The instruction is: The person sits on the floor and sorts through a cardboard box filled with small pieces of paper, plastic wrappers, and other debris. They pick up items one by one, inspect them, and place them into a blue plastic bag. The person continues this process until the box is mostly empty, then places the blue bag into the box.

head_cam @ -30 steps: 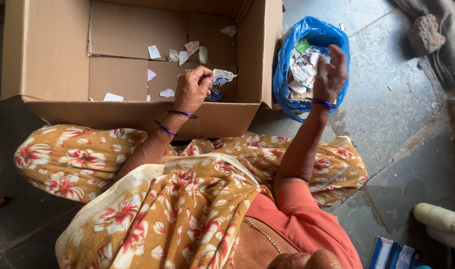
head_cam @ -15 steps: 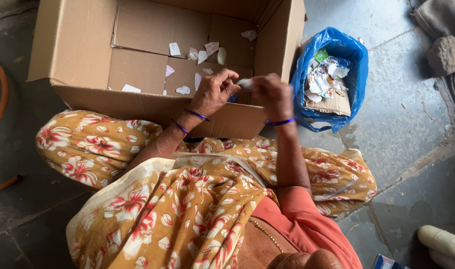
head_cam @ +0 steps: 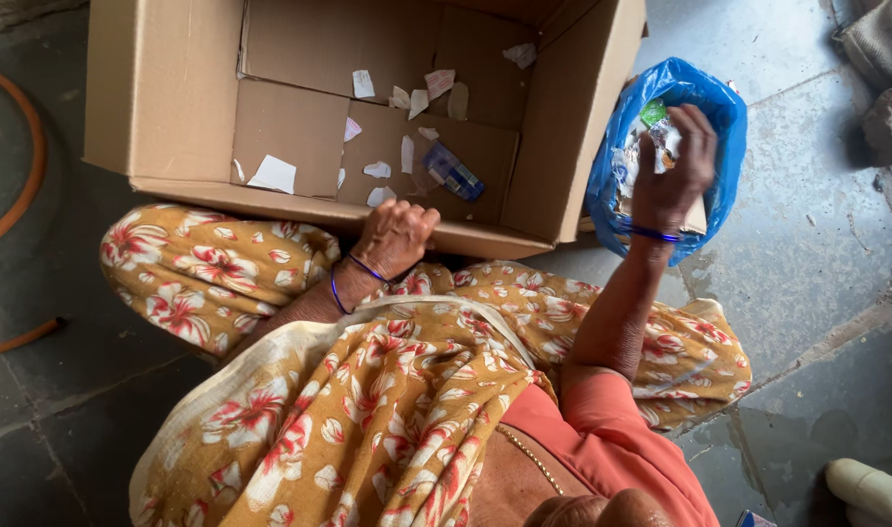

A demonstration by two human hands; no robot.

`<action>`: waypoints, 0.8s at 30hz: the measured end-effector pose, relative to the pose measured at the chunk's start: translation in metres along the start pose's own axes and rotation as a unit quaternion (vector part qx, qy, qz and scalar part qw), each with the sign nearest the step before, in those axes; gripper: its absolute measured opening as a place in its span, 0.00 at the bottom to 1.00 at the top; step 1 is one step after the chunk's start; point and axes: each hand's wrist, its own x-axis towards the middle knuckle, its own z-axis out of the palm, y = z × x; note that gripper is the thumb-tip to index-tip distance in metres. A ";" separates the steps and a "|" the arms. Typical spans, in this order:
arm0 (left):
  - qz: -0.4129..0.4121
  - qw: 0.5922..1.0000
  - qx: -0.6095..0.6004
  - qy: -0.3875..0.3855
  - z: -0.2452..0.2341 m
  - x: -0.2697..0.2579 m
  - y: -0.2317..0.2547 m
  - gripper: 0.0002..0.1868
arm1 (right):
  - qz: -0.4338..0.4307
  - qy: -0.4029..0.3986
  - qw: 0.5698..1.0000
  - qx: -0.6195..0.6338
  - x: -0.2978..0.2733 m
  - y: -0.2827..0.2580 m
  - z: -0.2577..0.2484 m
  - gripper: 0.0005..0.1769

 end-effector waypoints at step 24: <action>0.014 0.996 0.024 0.082 -0.007 -0.030 0.028 0.06 | 0.028 -0.449 0.881 -0.149 -0.134 -0.064 0.329 0.18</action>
